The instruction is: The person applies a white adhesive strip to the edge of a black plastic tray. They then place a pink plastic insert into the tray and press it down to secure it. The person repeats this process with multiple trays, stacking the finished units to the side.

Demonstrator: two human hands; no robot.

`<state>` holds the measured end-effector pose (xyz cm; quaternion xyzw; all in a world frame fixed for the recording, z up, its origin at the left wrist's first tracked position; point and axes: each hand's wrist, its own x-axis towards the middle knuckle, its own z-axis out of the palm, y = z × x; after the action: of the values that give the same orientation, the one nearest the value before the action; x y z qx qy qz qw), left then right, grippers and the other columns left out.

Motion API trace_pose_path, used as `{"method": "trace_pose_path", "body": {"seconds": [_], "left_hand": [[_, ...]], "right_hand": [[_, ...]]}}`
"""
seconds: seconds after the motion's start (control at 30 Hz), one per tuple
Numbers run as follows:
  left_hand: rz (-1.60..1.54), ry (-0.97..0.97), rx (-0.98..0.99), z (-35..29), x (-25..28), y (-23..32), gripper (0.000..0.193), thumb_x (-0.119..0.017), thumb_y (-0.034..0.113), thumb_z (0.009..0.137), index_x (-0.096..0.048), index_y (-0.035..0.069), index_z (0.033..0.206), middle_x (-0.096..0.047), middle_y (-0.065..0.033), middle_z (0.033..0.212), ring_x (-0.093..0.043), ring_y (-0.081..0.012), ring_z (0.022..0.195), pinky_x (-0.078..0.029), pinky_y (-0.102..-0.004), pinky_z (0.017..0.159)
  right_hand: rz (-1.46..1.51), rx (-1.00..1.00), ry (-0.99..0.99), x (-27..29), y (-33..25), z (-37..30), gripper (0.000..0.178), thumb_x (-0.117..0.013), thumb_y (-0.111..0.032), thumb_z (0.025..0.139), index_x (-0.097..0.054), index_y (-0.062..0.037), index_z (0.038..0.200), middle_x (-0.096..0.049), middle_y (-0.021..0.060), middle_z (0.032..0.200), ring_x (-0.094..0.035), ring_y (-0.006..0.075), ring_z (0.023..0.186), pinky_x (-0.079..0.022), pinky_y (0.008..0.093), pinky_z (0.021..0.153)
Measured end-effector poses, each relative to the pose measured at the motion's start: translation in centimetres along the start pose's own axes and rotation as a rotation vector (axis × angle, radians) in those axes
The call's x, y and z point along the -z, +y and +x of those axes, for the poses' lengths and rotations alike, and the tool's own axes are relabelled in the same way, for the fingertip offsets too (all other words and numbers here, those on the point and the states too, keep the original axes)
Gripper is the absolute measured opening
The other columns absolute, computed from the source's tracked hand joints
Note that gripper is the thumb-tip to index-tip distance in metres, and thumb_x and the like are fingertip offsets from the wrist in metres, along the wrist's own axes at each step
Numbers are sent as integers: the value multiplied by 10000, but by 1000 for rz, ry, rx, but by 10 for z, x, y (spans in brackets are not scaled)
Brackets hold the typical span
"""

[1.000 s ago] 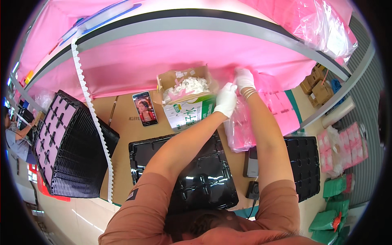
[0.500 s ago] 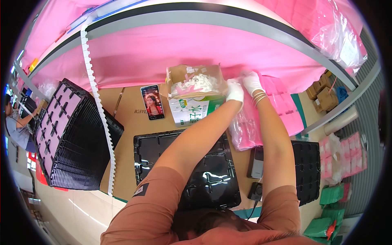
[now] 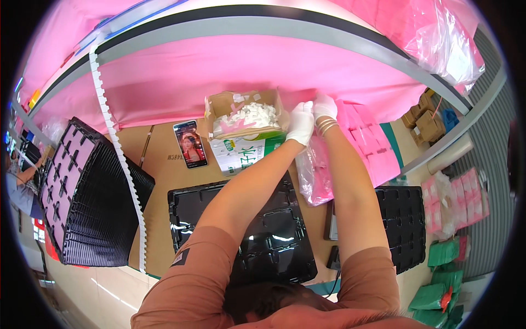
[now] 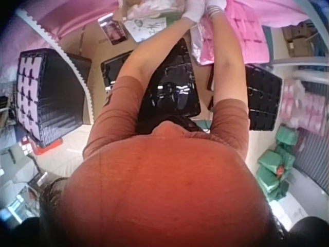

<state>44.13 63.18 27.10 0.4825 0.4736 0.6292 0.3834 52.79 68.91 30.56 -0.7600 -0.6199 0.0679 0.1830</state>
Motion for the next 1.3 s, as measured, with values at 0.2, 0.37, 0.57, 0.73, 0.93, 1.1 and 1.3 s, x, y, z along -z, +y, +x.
{"method": "trace_pose_path", "body": {"seconds": [0.2, 0.37, 0.57, 0.73, 0.93, 1.1, 1.3], "left_hand": [[-108, -69, -6, -12, 8, 9, 317, -486, 261, 972, -609, 0, 843, -593, -125, 732, -547, -249, 693, -438, -362, 693], [36, -111, -122, -16, 12, 9, 321, -482, 267, 975, -604, 2, 841, -574, -148, 712, -543, -277, 672, -436, -381, 670], [68, -117, -139, -25, 17, 14, 332, -509, 289, 981, -592, 5, 830, -561, -143, 679, -526, -278, 620, -429, -387, 625], [81, -101, -164, -28, 20, 10, 318, -528, 278, 980, -591, 5, 829, -542, -140, 663, -506, -268, 596, -414, -380, 592], [136, -100, -157, -32, 22, 9, 316, -531, 278, 982, -591, 8, 830, -534, -150, 649, -495, -277, 584, -406, -386, 584], [138, -116, -132, -40, 28, 20, 320, -524, 284, 986, -592, 8, 840, -544, -157, 663, -494, -284, 596, -413, -389, 596], [41, -61, 199, -32, 27, 23, 358, -504, 331, 995, -606, 8, 880, -598, -111, 787, -553, -205, 748, -443, -359, 725]], "right_hand": [[-57, -53, -46, -6, -4, 13, 328, -638, -274, 843, -664, -120, 1131, -672, 167, 1121, -641, 313, 1069, -519, 420, 886], [-44, -73, -53, -10, 3, 27, 348, -699, -247, 795, -675, -108, 1112, -679, 166, 1105, -646, 321, 1058, -530, 418, 876], [-107, -81, -95, -5, -1, 27, 342, -704, -263, 797, -683, -100, 1097, -677, 165, 1119, -644, 320, 1068, -539, 421, 869], [-130, -127, -116, -7, -3, 33, 364, -709, -261, 802, -672, -105, 1129, -669, 155, 1153, -636, 310, 1096, -542, 415, 886], [-92, -191, -84, -15, 4, 50, 382, -708, -262, 812, -663, -93, 1152, -661, 161, 1174, -626, 319, 1119, -542, 415, 894], [-103, -160, -39, -19, 9, 52, 294, -486, -169, 942, -688, -55, 1123, -668, 175, 1159, -662, 310, 1064, -549, 420, 861], [-51, -128, 143, -37, 15, 61, 306, -491, -211, 941, -707, -50, 1086, -662, 200, 1154, -622, 318, 1133, -518, 437, 922]]}}
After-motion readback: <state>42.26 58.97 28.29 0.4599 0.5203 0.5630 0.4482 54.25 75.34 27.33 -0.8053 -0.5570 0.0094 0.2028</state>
